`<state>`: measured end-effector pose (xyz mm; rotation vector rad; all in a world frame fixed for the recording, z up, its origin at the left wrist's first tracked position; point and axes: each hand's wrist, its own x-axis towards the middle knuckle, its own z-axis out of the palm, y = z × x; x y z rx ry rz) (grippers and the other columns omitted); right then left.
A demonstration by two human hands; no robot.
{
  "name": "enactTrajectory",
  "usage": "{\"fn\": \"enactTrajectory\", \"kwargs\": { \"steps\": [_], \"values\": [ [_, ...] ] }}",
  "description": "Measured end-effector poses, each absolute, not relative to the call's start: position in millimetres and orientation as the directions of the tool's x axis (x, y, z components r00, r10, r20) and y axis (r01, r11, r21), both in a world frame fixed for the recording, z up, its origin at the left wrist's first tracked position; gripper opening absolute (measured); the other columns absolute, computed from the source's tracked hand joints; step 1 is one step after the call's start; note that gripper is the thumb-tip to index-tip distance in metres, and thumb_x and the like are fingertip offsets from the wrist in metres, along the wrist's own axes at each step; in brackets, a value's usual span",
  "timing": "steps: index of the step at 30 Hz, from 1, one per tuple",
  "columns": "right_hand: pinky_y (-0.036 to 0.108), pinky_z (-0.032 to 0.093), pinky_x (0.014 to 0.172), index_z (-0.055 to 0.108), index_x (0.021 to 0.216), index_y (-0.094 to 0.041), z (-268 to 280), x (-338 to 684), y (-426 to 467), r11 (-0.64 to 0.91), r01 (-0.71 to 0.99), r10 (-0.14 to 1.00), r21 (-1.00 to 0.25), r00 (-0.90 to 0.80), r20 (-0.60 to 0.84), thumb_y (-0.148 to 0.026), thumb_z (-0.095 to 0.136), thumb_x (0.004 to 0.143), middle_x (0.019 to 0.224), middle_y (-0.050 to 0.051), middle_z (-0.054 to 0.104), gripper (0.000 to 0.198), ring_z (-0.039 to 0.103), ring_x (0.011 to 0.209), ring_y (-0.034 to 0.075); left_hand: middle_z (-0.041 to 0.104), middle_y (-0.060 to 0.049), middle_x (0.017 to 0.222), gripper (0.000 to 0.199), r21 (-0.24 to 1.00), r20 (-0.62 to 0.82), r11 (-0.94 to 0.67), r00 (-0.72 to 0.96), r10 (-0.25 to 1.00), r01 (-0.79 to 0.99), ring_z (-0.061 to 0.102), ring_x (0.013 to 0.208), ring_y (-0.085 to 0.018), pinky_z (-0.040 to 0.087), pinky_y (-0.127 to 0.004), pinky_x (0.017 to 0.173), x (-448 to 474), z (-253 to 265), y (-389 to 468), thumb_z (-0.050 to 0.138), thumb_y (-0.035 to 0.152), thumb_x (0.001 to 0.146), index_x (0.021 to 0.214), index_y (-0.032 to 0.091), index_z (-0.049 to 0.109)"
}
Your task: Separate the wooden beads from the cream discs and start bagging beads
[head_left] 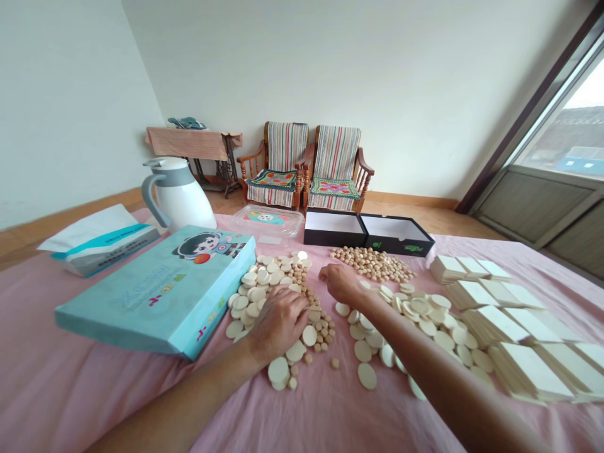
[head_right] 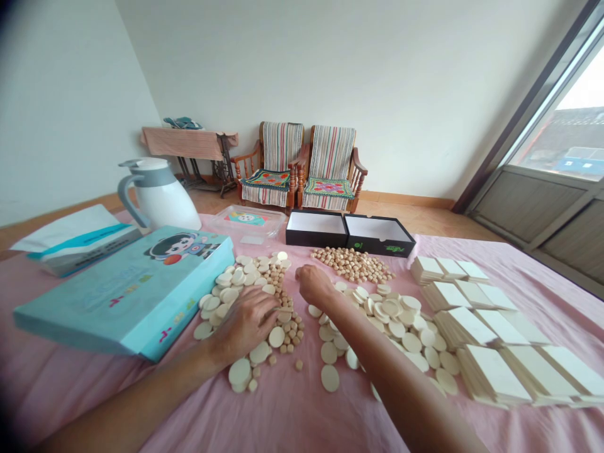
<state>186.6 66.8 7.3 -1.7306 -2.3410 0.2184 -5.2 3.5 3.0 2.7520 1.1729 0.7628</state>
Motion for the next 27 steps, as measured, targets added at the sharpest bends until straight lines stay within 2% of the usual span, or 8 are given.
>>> {"fn": "enactTrajectory", "kwargs": {
  "steps": [3, 5, 8, 11, 17, 23, 27],
  "values": [
    [0.025, 0.041, 0.077, 0.065, 0.096, -0.011, 12, 187, 64, 0.277, 0.926, 0.96, -0.256, -0.253, 0.123, 0.002, 0.041, 0.071, 0.101, 0.015, 0.065, 0.038, 0.059, 0.092, 0.019, 0.061, -0.003, 0.078, 0.012, 0.233, 0.419, -0.711, 0.592, 0.689, 0.663, 0.054, 0.082, -0.018, 0.037, -0.039, 0.087, -5, 3, 3, 0.05, 0.014, 0.084, 0.08, 0.018, 0.061],
    [0.024, 0.04, 0.078, 0.065, 0.099, -0.013, 15, 186, 58, 0.304, 0.913, 0.951, -0.271, -0.277, 0.134, 0.001, 0.041, 0.071, 0.104, 0.012, 0.064, 0.039, 0.059, 0.093, 0.017, 0.061, -0.003, 0.078, 0.012, 0.234, 0.414, -0.709, 0.592, 0.692, 0.665, 0.053, 0.082, -0.018, 0.037, -0.038, 0.087, -5, 4, 3, 0.05, 0.014, 0.084, 0.079, 0.018, 0.06],
    [0.021, 0.041, 0.075, 0.065, 0.092, -0.017, 13, 181, 44, 0.395, 0.865, 0.919, -0.309, -0.375, 0.124, -0.002, 0.045, 0.069, 0.095, 0.006, 0.065, 0.034, 0.058, 0.086, 0.014, 0.06, -0.003, 0.076, 0.013, 0.229, 0.411, -0.704, 0.588, 0.696, 0.672, 0.053, 0.082, -0.018, 0.038, -0.037, 0.086, -5, 5, 3, 0.05, 0.014, 0.084, 0.074, 0.017, 0.058],
    [0.021, 0.04, 0.072, 0.062, 0.088, -0.016, 8, 174, 34, 0.44, 0.829, 0.897, -0.345, -0.423, 0.128, -0.003, 0.046, 0.067, 0.088, 0.005, 0.064, 0.029, 0.057, 0.081, 0.014, 0.059, -0.004, 0.076, 0.014, 0.223, 0.411, -0.702, 0.588, 0.697, 0.677, 0.053, 0.081, -0.018, 0.039, -0.037, 0.084, -4, 6, 3, 0.049, 0.014, 0.084, 0.073, 0.017, 0.058],
    [0.023, 0.039, 0.071, 0.061, 0.085, -0.016, 5, 169, 36, 0.401, 0.854, 0.915, -0.331, -0.388, 0.106, -0.005, 0.045, 0.07, 0.085, 0.005, 0.063, 0.025, 0.056, 0.079, 0.015, 0.059, -0.004, 0.075, 0.014, 0.21, 0.434, -0.714, 0.59, 0.68, 0.668, 0.053, 0.079, -0.018, 0.039, -0.038, 0.084, -5, 3, 3, 0.049, 0.014, 0.084, 0.076, 0.017, 0.059],
    [0.026, 0.039, 0.068, 0.065, 0.085, -0.018, 11, 167, 37, 0.418, 0.861, 0.907, -0.291, -0.411, 0.089, -0.006, 0.046, 0.072, 0.087, 0.009, 0.065, 0.026, 0.057, 0.079, 0.018, 0.058, -0.004, 0.074, 0.015, 0.211, 0.437, -0.721, 0.596, 0.673, 0.659, 0.053, 0.08, -0.019, 0.039, -0.037, 0.082, -5, 3, 4, 0.049, 0.014, 0.084, 0.073, 0.017, 0.058],
    [0.024, 0.039, 0.069, 0.065, 0.086, -0.018, 13, 172, 43, 0.397, 0.882, 0.917, -0.255, -0.395, 0.06, -0.009, 0.05, 0.072, 0.087, 0.008, 0.065, 0.022, 0.058, 0.08, 0.017, 0.059, -0.004, 0.075, 0.014, 0.217, 0.423, -0.71, 0.591, 0.687, 0.67, 0.053, 0.081, -0.018, 0.039, -0.036, 0.082, -5, 4, 3, 0.05, 0.015, 0.084, 0.073, 0.017, 0.058]
  ]
}}
